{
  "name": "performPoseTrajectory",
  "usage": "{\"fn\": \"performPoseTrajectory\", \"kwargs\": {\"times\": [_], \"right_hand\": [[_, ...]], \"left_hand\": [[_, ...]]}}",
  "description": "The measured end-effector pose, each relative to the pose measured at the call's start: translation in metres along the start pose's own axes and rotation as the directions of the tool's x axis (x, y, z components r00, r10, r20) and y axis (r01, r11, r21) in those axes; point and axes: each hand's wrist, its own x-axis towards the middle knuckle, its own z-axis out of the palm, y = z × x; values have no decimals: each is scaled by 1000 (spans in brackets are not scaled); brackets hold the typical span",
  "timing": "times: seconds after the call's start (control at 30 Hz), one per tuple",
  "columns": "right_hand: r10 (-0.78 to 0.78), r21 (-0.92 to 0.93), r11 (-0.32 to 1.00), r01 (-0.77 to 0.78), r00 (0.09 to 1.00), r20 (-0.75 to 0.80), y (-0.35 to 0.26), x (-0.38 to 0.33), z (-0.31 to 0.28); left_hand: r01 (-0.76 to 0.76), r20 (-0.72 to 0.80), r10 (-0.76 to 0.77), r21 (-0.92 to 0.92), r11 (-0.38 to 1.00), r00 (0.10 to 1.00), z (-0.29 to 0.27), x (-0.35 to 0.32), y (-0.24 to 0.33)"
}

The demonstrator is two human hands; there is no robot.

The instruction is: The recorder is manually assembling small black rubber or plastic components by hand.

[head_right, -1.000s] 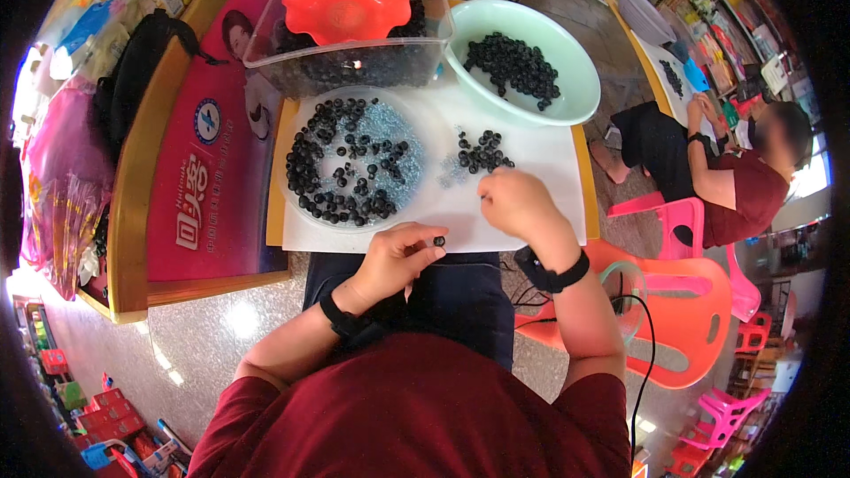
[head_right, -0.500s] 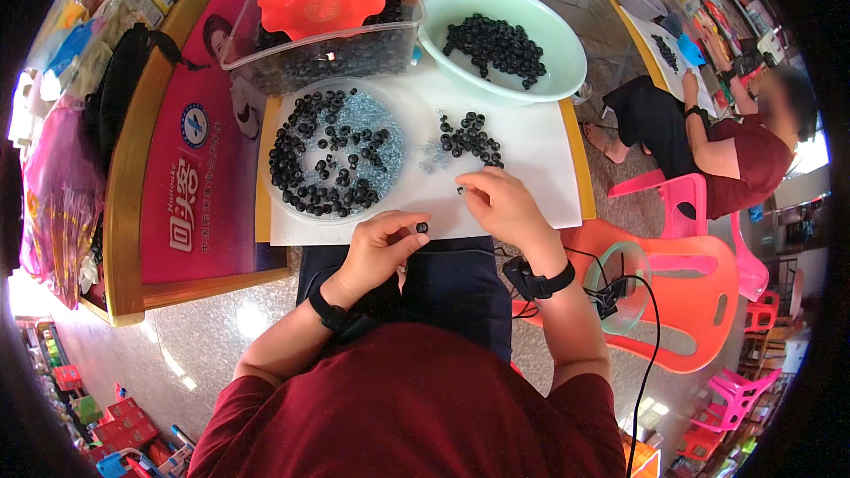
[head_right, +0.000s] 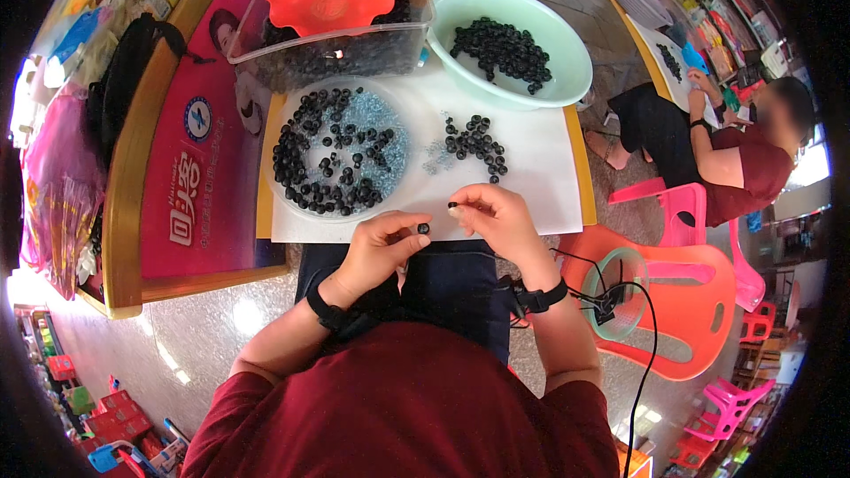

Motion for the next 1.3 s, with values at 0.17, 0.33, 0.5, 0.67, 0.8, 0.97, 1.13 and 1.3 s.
{"fn": "performPoseTrajectory", "kwargs": {"times": [0.17,0.33,0.5,0.67,0.8,0.97,1.13,1.3], "right_hand": [[-130,320,940,121,991,6,2,-13,21],[-248,379,900,216,968,36,1,-16,30],[-276,372,896,244,961,34,1,-16,32],[-295,342,902,264,954,43,-1,-16,35],[-350,230,914,334,936,31,-6,-16,39],[-393,103,916,388,919,36,-5,-15,41],[-338,189,922,339,940,-40,-13,-19,53],[-266,169,948,270,963,-43,-13,-22,56]], "left_hand": [[50,10,-49,-116,992,999,-2,-2,2],[16,15,-13,-187,982,1000,-2,-4,8],[-11,17,14,-189,982,1000,-5,-5,14],[26,7,-26,-283,959,1000,-5,-6,20],[143,50,-135,-446,883,990,-7,-4,26],[165,69,-150,-505,847,986,-5,-5,29],[67,-13,-83,-476,877,996,-4,-6,26],[46,-37,-68,-419,907,997,-3,-8,24]]}}
